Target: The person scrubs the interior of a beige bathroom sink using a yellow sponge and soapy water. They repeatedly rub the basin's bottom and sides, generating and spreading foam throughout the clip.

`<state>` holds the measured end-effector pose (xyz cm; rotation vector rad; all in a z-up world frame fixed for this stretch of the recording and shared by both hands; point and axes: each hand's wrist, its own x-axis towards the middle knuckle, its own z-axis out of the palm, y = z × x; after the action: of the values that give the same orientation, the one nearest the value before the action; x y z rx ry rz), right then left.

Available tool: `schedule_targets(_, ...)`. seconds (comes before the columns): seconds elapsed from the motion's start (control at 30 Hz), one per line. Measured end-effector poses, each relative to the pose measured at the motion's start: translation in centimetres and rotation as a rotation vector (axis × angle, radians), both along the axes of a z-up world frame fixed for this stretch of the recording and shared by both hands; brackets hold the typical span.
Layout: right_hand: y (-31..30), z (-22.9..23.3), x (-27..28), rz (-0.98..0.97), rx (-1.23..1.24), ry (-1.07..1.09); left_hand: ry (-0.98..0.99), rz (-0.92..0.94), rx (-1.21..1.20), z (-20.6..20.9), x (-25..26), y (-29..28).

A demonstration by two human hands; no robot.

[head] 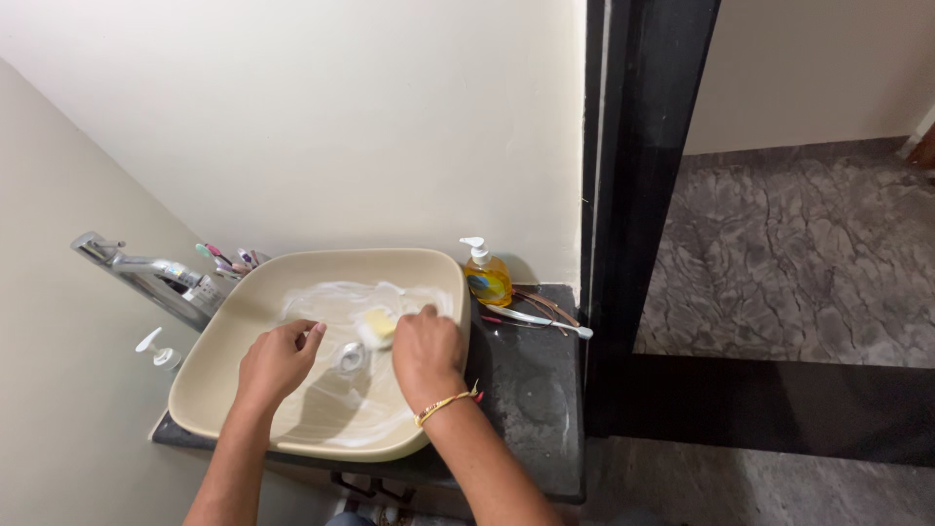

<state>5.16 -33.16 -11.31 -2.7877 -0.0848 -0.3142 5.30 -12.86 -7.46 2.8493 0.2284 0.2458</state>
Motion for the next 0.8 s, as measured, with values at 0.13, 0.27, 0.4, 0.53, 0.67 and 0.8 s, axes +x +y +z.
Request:
schedule_targets(0.13,0.0,0.2,0.2,-0.139,-0.138,-0.203,0.032,0.014,0.007,0.2,-0.3,-0.1)
schedule_targets(0.27,1.6,-0.2,-0.6,0.046,-0.05,-0.214,0.008,0.0,-0.006,0.1,-0.3,-0.1)
schedule_targets(0.4,2.3,0.2,0.5,-0.117,-0.131,-0.272,-0.011,-0.009,0.001,0.0,-0.4,0.1)
schedule_targets(0.53,3.0,-0.3,0.9,0.009,-0.022,-0.177,-0.007,-0.007,0.005,0.0,-0.4,0.1)
schedule_targets(0.67,2.5,-0.7,1.3,-0.194,-0.042,-0.317,-0.01,-0.013,0.01,0.0,-0.4,0.2)
schedule_targets(0.8,3.0,-0.4,0.5,-0.063,-0.036,-0.22,-0.006,-0.013,0.011,0.0,-0.3,0.2)
